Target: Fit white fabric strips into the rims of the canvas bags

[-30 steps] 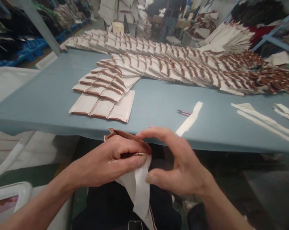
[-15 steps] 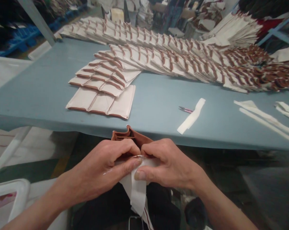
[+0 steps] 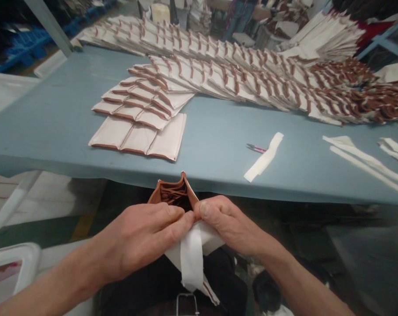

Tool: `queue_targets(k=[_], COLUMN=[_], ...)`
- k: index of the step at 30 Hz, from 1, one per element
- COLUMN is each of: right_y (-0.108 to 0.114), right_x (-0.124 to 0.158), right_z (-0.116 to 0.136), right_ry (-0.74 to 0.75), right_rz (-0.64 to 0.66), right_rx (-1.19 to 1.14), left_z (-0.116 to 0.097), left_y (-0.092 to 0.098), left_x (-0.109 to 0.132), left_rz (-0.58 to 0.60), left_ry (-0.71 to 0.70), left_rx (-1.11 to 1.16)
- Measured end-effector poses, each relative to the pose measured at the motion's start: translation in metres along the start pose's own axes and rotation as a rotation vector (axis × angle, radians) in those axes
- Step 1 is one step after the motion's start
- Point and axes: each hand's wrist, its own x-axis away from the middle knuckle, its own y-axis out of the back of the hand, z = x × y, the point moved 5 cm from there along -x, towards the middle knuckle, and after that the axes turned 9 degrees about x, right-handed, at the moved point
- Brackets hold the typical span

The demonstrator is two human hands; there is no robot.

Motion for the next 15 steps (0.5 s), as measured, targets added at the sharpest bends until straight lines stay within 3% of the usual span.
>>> queue_targets(k=[3,5,9,15], right_y=[0.001,0.003,0.009,0.007], right_x=[0.003,0.007,0.013,0.018], right_z=[-0.005,-0.004,0.008,0.024], right_ry=[-0.027,0.008,0.205,0.506], right_rz=[-0.031,-0.042,-0.065,-0.136], right_rx=[0.002,0.079,0.388,0.702], left_z=[-0.002,-0.006,-0.01,-0.008], left_y=[-0.009,-0.012,-0.009,-0.002], left_x=[0.0,-0.003,-0.009,-0.018], left_rz=[0.084,0.078,0.072,0.292], left_ry=[-0.068,-0.059,0.043,0.239], left_rx=[-0.006,-0.016,0.043,0.187])
